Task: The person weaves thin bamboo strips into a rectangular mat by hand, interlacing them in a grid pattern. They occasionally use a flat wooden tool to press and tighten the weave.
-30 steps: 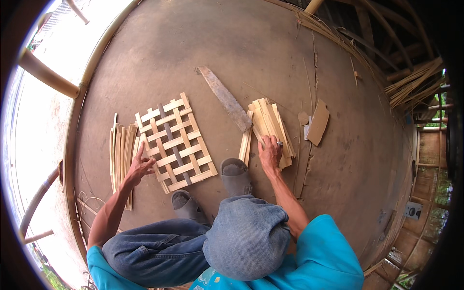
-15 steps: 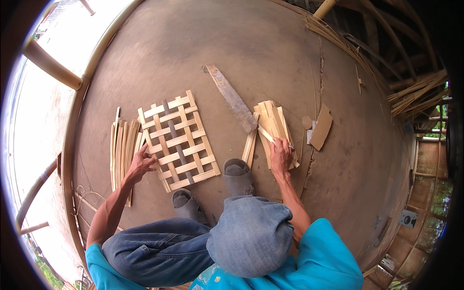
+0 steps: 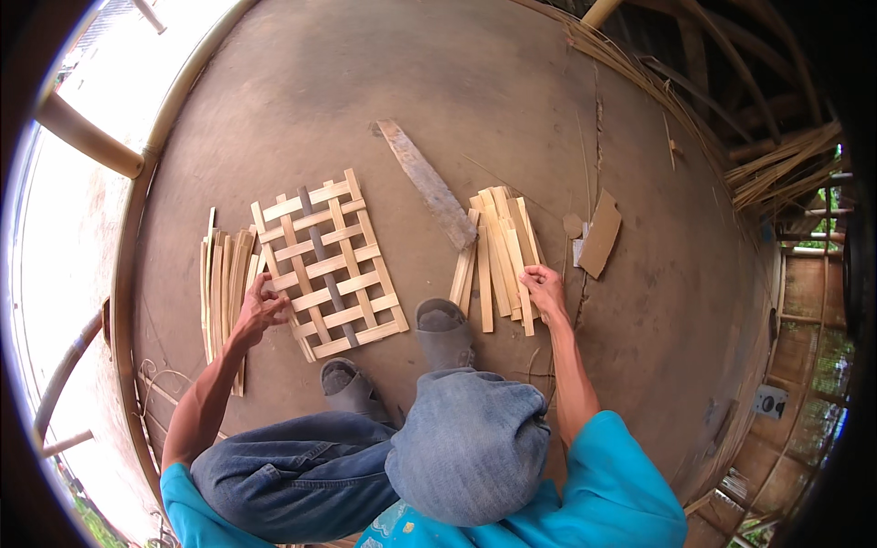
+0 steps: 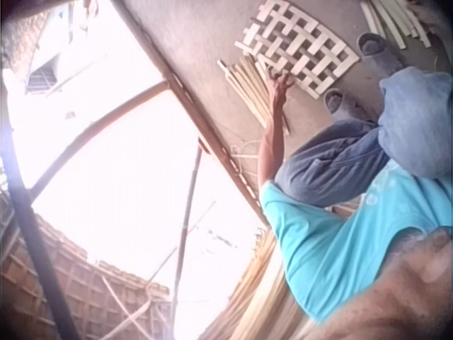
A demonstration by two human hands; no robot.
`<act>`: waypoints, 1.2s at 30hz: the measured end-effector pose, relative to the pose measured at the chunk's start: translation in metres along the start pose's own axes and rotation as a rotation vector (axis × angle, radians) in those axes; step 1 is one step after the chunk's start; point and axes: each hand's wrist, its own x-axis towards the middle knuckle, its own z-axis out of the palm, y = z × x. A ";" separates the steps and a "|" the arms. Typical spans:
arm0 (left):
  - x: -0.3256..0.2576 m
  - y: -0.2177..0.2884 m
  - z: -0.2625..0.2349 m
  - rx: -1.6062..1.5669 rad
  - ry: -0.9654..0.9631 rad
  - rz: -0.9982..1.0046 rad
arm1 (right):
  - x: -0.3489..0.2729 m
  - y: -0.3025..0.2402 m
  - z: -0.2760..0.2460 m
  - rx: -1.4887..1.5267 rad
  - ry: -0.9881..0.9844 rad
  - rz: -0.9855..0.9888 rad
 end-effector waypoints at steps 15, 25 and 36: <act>-0.004 -0.002 0.002 -0.006 -0.016 0.012 | -0.019 -0.027 0.029 0.041 0.175 -0.206; -0.016 0.013 0.007 0.071 -0.061 0.130 | 0.000 -0.203 0.161 -0.216 -0.303 -0.634; -0.021 0.015 0.013 0.147 -0.043 0.182 | 0.028 -0.256 0.306 -0.423 -0.355 -0.916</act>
